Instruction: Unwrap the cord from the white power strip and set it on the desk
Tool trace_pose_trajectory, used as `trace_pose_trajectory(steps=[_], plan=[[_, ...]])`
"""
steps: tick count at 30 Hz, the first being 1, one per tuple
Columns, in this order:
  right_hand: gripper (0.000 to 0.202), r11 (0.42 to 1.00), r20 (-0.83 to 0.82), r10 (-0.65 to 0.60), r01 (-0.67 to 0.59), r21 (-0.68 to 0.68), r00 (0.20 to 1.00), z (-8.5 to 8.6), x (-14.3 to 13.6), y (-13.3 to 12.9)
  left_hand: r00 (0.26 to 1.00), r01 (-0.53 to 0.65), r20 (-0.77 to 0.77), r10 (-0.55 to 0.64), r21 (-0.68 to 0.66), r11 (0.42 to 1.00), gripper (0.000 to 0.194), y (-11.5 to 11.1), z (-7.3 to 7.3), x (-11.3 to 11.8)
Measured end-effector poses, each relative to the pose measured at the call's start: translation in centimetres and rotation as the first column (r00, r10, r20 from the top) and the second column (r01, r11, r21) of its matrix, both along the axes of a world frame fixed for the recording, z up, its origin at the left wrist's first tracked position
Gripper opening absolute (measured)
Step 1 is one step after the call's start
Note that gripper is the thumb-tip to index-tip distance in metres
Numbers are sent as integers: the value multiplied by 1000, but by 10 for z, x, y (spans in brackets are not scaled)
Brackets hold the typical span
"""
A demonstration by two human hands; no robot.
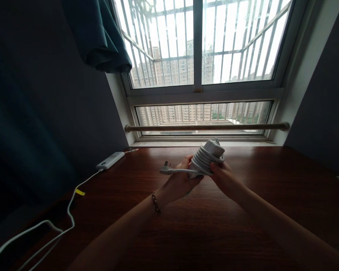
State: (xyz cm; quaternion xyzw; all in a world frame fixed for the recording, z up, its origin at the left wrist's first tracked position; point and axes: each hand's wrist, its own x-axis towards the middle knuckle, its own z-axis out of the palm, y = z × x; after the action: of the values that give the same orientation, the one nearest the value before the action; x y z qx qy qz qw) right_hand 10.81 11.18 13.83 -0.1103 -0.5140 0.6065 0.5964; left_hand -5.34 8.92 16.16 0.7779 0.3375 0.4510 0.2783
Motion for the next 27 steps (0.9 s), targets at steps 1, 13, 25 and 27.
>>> trace_pose_trajectory(steps=[1, 13, 25, 27], plan=[[40, 1000, -35, 13, -14, -28, 999, -1, -1, 0, 1000, 9, -1, -9, 17, 1000, 49, 0, -2, 1], [38, 961, 13, -275, 275, 11, 961, -7, -4, -7, 999, -49, -31, 45, -153, 987, 38, -11, -8, 11], [39, 973, -75, -202, 191, -128, 977, 0, -6, -13, 990, 125, -23, -140, -335, 934, 46, -12, 4, 6], [40, 971, -85, -201, 187, -148, 976, 3, -6, -14, 984, 168, 1, -179, -338, 926, 50, -11, 6, 4]])
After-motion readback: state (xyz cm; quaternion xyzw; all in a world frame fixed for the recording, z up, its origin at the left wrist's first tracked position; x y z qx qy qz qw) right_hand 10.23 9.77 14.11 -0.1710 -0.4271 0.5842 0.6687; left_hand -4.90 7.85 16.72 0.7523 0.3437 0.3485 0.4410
